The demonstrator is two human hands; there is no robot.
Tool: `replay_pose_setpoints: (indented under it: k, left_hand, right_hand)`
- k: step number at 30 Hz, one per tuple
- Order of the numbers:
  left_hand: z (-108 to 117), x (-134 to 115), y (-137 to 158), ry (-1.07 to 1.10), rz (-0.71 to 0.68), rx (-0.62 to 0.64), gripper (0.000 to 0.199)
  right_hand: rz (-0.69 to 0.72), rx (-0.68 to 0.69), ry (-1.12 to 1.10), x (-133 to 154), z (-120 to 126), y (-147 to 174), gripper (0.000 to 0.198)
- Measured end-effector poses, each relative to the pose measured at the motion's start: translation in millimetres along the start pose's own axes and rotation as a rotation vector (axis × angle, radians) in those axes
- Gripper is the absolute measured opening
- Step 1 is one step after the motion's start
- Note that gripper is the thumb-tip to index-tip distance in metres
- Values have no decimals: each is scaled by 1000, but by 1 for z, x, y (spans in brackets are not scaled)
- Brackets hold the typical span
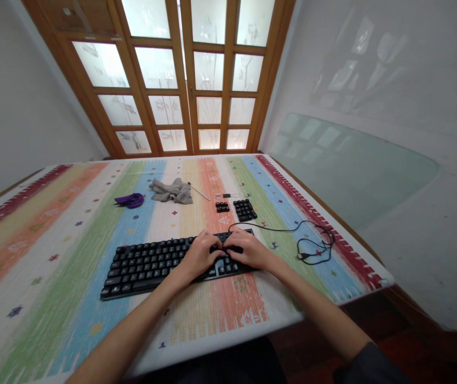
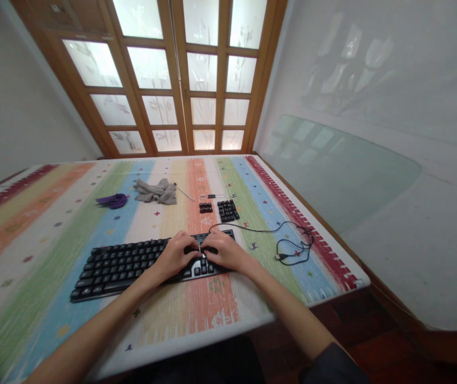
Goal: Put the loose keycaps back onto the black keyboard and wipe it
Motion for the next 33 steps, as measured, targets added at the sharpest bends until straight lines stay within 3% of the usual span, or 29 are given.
replay_pose_setpoints:
  k: [10, 25, 33]
  left_hand:
    - [15, -3, 2, 12, -20, 91, 8]
    - [9, -4, 7, 24, -42, 2, 8]
    - [11, -4, 6, 4, -77, 34, 10]
  right_hand:
    - [38, -37, 15, -9, -8, 0, 10]
    - [47, 3, 18, -6, -2, -4, 11]
    - [55, 43, 90, -3, -2, -6, 13]
Point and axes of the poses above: each hand's wrist, its own y-axis away from the middle knuckle, its own z-axis out of the back of the hand, x = y × z, the point moved 1 cm from there along -y, towards the middle knuckle, and after that the axes turned 6 degrees about -z, right-handed, at the moved point
